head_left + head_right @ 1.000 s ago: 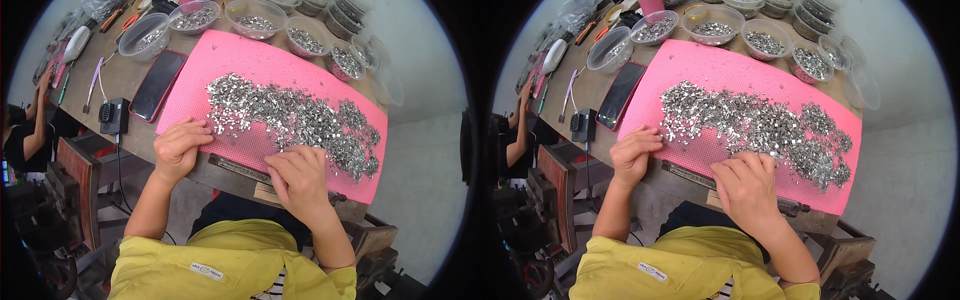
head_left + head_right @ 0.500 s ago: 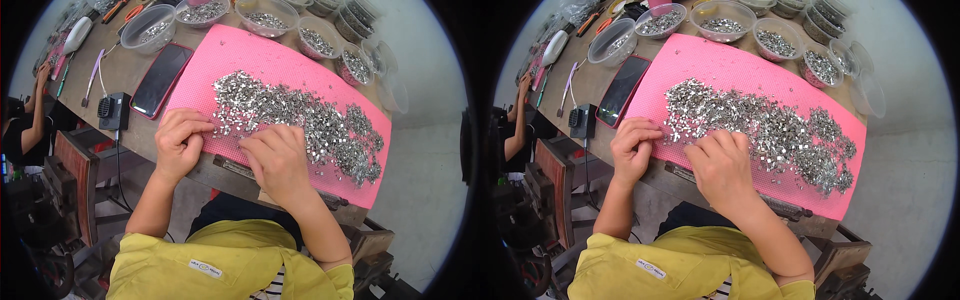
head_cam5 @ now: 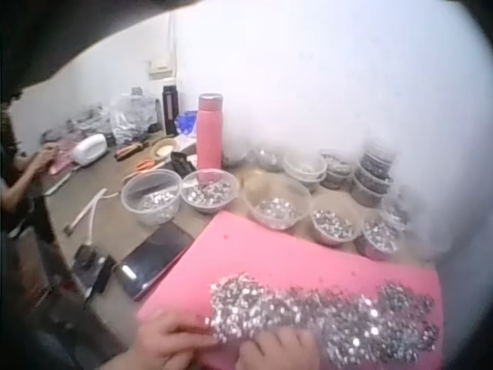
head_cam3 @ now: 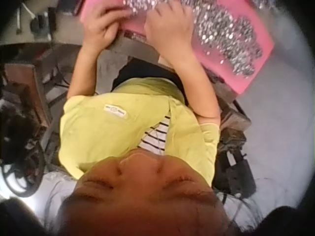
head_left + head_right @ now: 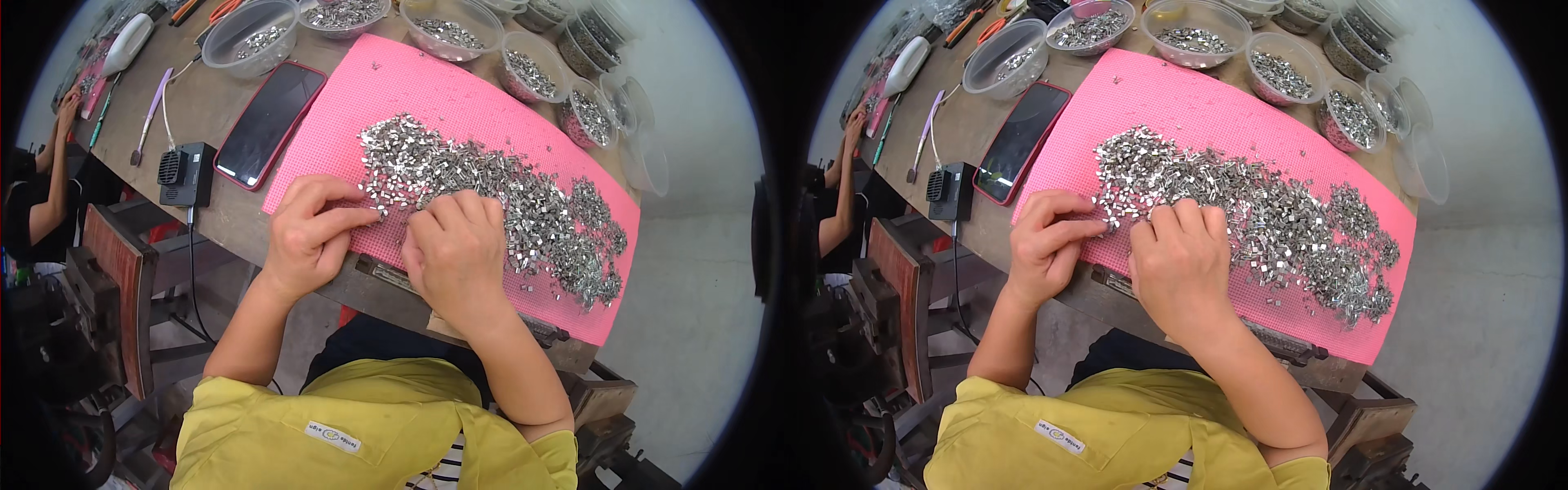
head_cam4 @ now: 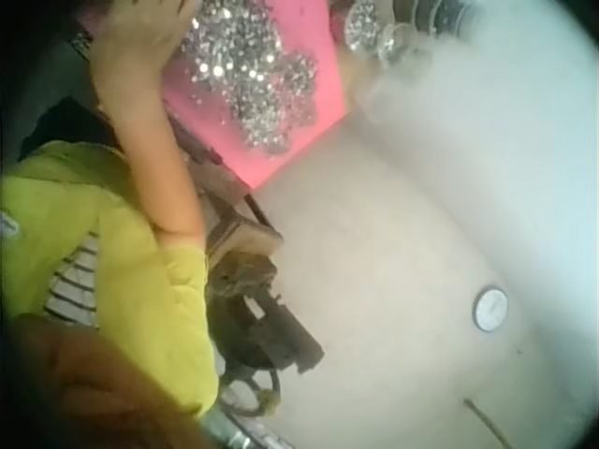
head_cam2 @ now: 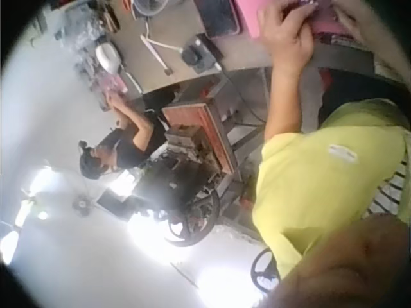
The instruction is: The person places metal pieces into a metal holder, operates a hand press to compress them, and repeatedly inserts more small metal pieces into the holder.
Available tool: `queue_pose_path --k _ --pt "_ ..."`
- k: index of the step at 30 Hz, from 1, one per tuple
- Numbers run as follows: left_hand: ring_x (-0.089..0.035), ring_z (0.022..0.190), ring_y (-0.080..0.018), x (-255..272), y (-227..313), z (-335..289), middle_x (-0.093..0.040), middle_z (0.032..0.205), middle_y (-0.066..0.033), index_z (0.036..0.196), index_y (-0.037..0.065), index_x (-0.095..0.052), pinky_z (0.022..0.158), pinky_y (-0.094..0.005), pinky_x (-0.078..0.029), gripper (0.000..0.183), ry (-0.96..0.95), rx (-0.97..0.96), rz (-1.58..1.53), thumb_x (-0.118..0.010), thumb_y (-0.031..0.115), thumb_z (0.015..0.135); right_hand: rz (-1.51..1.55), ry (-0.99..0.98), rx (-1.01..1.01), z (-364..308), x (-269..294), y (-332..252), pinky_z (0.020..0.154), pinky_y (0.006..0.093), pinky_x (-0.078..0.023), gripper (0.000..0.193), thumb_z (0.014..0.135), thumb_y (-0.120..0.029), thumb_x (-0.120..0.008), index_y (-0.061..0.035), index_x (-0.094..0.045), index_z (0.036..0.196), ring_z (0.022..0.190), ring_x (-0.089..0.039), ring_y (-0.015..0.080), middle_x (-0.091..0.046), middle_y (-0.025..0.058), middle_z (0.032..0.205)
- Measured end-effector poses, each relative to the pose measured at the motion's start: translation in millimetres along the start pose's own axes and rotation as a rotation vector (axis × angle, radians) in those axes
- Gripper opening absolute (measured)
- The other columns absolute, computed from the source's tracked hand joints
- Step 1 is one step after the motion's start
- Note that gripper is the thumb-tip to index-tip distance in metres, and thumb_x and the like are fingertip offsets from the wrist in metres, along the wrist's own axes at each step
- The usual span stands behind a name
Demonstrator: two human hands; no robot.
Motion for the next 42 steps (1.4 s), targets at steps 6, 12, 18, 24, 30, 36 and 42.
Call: queue_pose_path --k 6,12,18,24,30,36,42 --pt "-0.067 0.108 -0.0302 -13 5 -1 -0.072 0.110 -0.0065 0.105 0.016 -0.083 0.089 -0.0400 -0.055 0.035 -0.052 -0.104 0.196 -0.070 0.000 0.076 0.094 0.094 0.022 5 -5 7 0.079 0.0400 -0.042 0.011 0.079 -0.008 -0.077 -0.0100 -0.071 0.089 0.088 -0.059 0.0241 -0.062 0.0032 0.088" --pt "-0.068 0.114 -0.0291 -12 1 -5 -0.074 0.112 -0.0047 0.102 0.016 -0.083 0.089 -0.0419 -0.056 0.032 -0.056 -0.143 0.139 -0.072 -0.001 0.077 0.117 0.044 0.036 7 -3 10 0.078 0.0397 -0.043 0.016 0.081 -0.006 -0.079 -0.0115 -0.074 0.095 0.089 -0.061 0.0240 -0.065 0.0021 0.090" --pt "-0.071 0.108 -0.0284 -11 1 -6 -0.075 0.107 -0.0048 0.086 0.015 -0.082 0.083 -0.0399 -0.058 0.023 -0.014 -0.174 0.076 -0.074 -0.002 0.073 0.169 0.072 0.091 8 -8 9 0.079 0.0386 -0.043 0.010 0.081 -0.009 -0.070 -0.0099 -0.072 0.091 0.088 -0.058 0.0221 -0.061 0.0012 0.088" --pt "-0.070 0.099 -0.0276 -1 2 -7 -0.074 0.103 -0.0081 0.075 0.009 -0.076 0.079 -0.0386 -0.056 0.018 0.059 -0.079 0.028 -0.072 -0.006 0.067 0.159 0.007 0.138 16 -12 10 0.078 0.0376 -0.044 0.012 0.083 -0.011 -0.078 -0.0117 -0.077 0.095 0.089 -0.061 0.0221 -0.066 0.0012 0.089" --pt "-0.065 0.087 -0.0258 3 2 -11 -0.071 0.094 -0.0075 0.078 0.008 -0.077 0.074 -0.0360 -0.052 0.023 0.104 0.039 0.038 -0.067 -0.009 0.065 0.072 -0.093 0.200 28 -7 10 0.082 0.0372 -0.044 0.009 0.081 -0.015 -0.077 -0.0127 -0.078 0.090 0.091 -0.060 0.0203 -0.065 -0.0007 0.087" --pt "-0.065 0.087 -0.0255 6 2 -14 -0.070 0.093 -0.0072 0.085 0.007 -0.079 0.075 -0.0360 -0.051 0.025 0.075 0.140 0.009 -0.068 -0.007 0.066 0.041 -0.138 0.303 44 -8 10 0.082 0.0370 -0.042 0.007 0.080 -0.015 -0.069 -0.0114 -0.075 0.082 0.088 -0.058 0.0192 -0.062 -0.0005 0.082" --pt "-0.065 0.089 -0.0253 10 4 -12 -0.071 0.097 -0.0069 0.089 0.007 -0.080 0.077 -0.0355 -0.052 0.022 -0.003 0.131 0.004 -0.075 -0.004 0.070 -0.006 -0.082 0.393 43 -13 5 0.082 0.0373 -0.043 0.007 0.080 -0.014 -0.067 -0.0097 -0.067 0.074 0.088 -0.059 0.0192 -0.058 0.0021 0.080"
Point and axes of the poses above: each hand's wrist, its own z-axis towards the middle knuckle, its own x-axis out of the back of the hand, y = z × x, the point moved 2 cm from there along z, towards the middle knuckle
